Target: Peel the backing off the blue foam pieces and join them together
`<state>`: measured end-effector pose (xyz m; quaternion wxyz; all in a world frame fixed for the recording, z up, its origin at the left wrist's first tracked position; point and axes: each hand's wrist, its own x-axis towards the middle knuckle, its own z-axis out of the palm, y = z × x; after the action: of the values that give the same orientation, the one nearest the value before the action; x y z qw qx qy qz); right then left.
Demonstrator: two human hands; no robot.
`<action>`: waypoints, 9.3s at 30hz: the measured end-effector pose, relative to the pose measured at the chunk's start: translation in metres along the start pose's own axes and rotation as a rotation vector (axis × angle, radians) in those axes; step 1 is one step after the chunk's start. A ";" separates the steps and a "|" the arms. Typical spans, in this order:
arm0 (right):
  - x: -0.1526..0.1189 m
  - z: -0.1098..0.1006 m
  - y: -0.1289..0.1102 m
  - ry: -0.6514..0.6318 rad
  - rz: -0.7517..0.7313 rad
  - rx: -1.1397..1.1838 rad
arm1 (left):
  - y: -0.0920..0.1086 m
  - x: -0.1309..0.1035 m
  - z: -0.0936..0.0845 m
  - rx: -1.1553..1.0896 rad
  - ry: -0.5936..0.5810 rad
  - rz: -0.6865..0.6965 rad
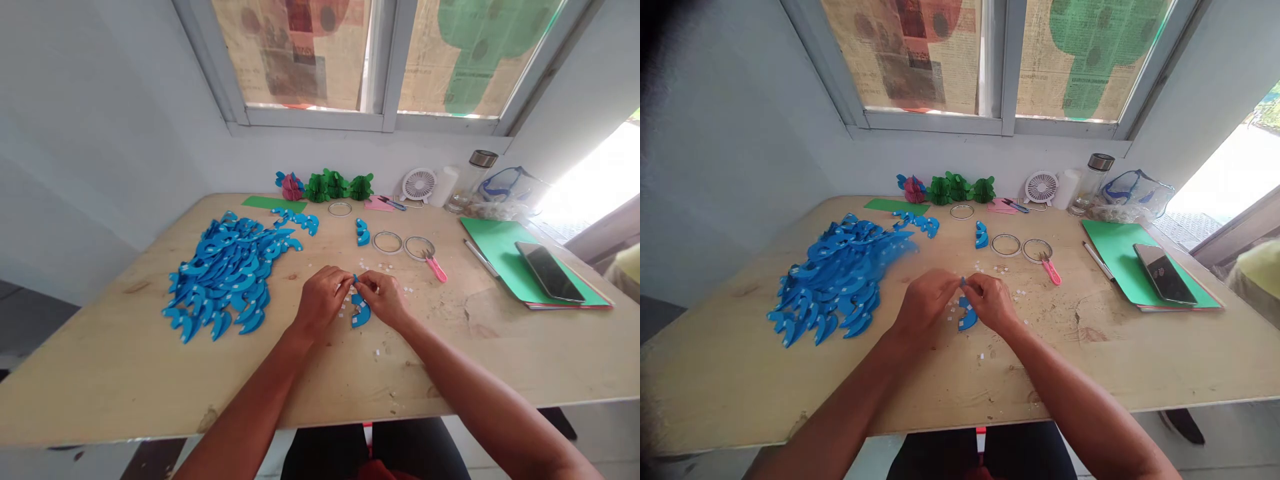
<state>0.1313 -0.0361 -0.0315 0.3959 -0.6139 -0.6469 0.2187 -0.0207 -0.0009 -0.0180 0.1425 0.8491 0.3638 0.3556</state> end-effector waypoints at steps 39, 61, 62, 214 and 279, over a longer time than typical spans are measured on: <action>-0.001 -0.001 -0.001 -0.030 -0.036 0.082 | 0.001 0.002 -0.002 -0.159 0.006 -0.144; 0.000 0.000 0.001 -0.001 -0.018 0.007 | -0.002 0.002 0.001 -0.379 0.007 -0.275; 0.000 0.000 0.001 0.001 -0.014 0.004 | -0.002 0.002 0.001 -0.372 0.007 -0.269; 0.002 0.006 0.011 -0.061 0.086 0.200 | 0.006 0.001 0.002 -0.190 0.109 -0.114; 0.007 -0.001 0.004 -0.062 0.275 0.690 | 0.005 0.001 0.011 -0.495 0.055 -0.247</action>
<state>0.1354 -0.0290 -0.0325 0.5267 -0.5187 -0.4584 0.4934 -0.0097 -0.0035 -0.0223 0.3778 0.7275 0.3706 0.4366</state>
